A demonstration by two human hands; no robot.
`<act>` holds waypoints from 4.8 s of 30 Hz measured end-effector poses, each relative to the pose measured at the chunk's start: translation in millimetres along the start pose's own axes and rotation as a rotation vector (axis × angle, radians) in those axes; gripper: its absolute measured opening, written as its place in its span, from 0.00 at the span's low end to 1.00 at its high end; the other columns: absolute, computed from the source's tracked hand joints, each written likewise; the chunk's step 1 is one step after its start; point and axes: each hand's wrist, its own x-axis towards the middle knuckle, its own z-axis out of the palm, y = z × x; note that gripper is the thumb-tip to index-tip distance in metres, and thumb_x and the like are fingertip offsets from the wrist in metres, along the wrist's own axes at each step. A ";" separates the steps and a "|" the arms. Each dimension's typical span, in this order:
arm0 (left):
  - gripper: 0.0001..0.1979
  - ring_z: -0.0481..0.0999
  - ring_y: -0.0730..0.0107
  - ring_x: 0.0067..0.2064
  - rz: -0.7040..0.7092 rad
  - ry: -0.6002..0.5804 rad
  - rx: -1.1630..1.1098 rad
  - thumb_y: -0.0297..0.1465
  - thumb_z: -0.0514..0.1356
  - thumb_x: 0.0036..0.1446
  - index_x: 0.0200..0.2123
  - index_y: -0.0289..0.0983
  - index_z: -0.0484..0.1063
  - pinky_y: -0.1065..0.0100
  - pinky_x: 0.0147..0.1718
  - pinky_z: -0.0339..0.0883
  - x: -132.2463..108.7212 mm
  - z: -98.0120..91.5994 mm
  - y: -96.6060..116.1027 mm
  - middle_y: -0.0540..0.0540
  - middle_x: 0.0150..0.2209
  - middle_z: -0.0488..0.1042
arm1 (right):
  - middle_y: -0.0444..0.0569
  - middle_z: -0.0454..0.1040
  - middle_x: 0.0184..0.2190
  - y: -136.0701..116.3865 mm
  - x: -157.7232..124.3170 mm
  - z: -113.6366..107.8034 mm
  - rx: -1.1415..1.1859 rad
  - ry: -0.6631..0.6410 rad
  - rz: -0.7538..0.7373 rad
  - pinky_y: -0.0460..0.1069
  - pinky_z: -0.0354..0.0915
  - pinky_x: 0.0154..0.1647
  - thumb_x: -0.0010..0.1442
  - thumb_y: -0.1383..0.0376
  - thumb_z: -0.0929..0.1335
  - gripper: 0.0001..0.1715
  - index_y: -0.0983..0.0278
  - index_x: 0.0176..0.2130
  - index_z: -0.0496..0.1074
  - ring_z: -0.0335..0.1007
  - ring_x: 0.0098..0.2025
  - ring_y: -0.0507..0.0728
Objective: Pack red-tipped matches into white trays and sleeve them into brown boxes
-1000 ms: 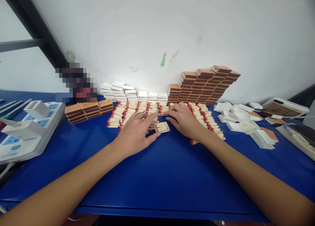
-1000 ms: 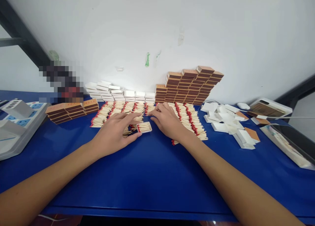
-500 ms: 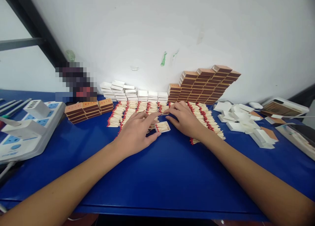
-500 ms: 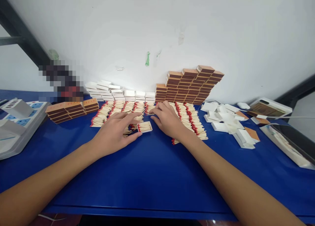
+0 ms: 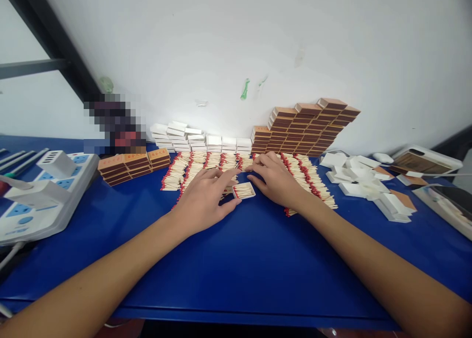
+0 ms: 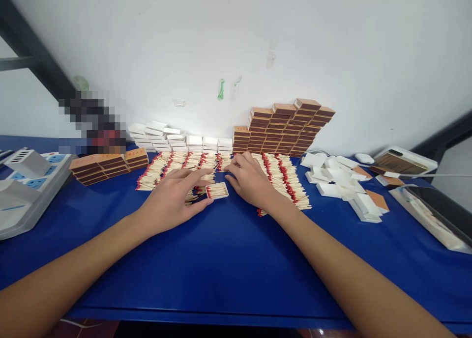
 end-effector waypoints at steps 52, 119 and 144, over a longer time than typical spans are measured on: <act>0.28 0.78 0.50 0.55 -0.032 -0.026 0.026 0.37 0.66 0.66 0.65 0.38 0.65 0.49 0.59 0.69 1.6 1.8 -2.9 0.43 0.49 0.84 | 0.58 0.73 0.44 22.9 -5.2 -13.4 -0.062 -0.156 -0.012 0.59 0.61 0.50 0.73 0.69 0.63 0.12 0.63 0.48 0.76 0.61 0.46 0.65; 0.28 0.79 0.51 0.57 -0.009 -0.017 -0.031 0.36 0.67 0.66 0.65 0.41 0.64 0.49 0.59 0.69 0.9 0.8 -1.7 0.43 0.53 0.83 | 0.54 0.71 0.43 -22.7 -19.8 -56.0 0.247 -0.181 0.036 0.60 0.63 0.50 0.78 0.60 0.59 0.13 0.59 0.39 0.66 0.63 0.47 0.64; 0.30 0.78 0.53 0.55 0.017 -0.049 -0.065 0.37 0.67 0.66 0.67 0.40 0.64 0.49 0.59 0.70 -1.2 3.5 -1.4 0.43 0.49 0.83 | 0.60 0.74 0.47 -3.0 -4.3 -11.3 -0.024 -0.058 0.039 0.62 0.64 0.51 0.75 0.64 0.61 0.19 0.63 0.54 0.79 0.61 0.50 0.67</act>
